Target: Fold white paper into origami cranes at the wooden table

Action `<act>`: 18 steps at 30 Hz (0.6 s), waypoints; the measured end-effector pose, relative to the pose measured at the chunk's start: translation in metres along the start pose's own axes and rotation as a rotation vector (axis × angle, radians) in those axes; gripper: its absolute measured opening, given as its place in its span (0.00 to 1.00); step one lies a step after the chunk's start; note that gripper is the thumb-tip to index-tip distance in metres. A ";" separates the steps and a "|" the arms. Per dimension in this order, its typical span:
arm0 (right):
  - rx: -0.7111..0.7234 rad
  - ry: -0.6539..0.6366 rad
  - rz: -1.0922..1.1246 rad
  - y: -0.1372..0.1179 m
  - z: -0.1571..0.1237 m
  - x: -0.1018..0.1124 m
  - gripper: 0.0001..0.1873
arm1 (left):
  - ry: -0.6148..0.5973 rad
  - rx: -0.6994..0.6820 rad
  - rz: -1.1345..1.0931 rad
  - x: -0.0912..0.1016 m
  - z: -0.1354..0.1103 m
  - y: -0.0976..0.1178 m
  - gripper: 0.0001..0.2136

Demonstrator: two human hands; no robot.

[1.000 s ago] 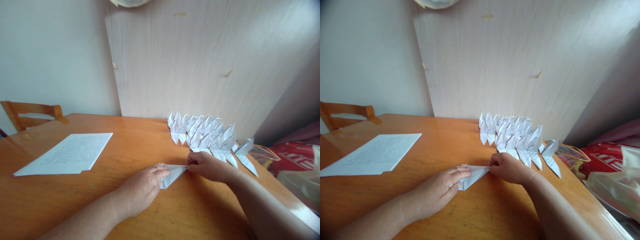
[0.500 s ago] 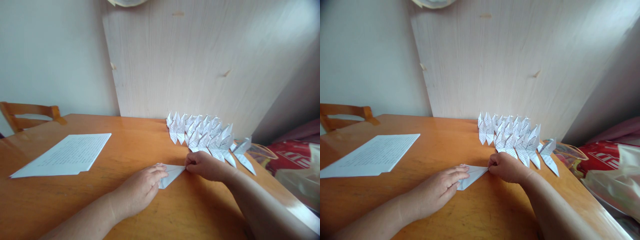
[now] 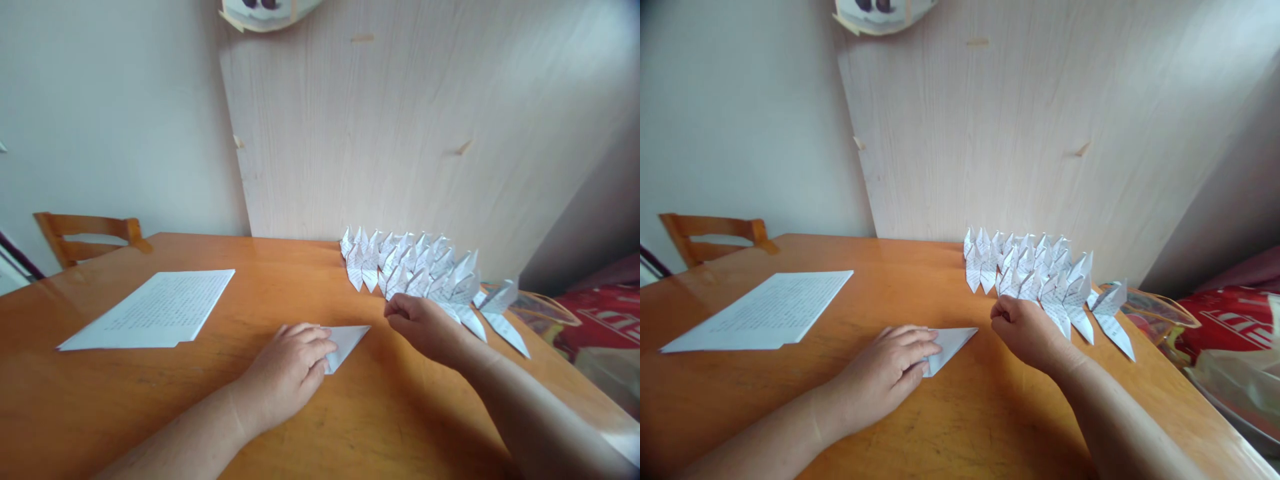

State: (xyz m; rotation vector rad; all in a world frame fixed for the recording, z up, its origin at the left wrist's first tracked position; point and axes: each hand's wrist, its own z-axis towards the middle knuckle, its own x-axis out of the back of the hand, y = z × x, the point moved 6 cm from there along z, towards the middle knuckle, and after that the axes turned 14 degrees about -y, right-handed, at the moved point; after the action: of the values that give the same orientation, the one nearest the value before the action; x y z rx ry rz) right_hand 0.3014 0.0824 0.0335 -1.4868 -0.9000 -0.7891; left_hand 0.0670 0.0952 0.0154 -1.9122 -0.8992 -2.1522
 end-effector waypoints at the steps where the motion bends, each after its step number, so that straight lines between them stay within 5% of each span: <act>1: 0.008 0.010 -0.007 -0.003 -0.001 0.000 0.07 | 0.008 0.020 0.011 0.002 -0.001 -0.001 0.16; 11: 0.213 -0.055 -0.009 -0.040 -0.016 -0.023 0.09 | -0.003 0.064 -0.115 0.010 -0.004 -0.005 0.15; 18: 0.405 -0.355 0.478 -0.065 -0.044 -0.017 0.13 | 0.033 0.085 -0.227 0.011 -0.002 -0.014 0.13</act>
State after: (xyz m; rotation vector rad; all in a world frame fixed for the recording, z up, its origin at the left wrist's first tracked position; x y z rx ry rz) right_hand 0.2368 0.0394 0.0538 -1.4118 -0.8504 0.0139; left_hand 0.0566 0.1082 0.0205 -1.8066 -1.2344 -2.2170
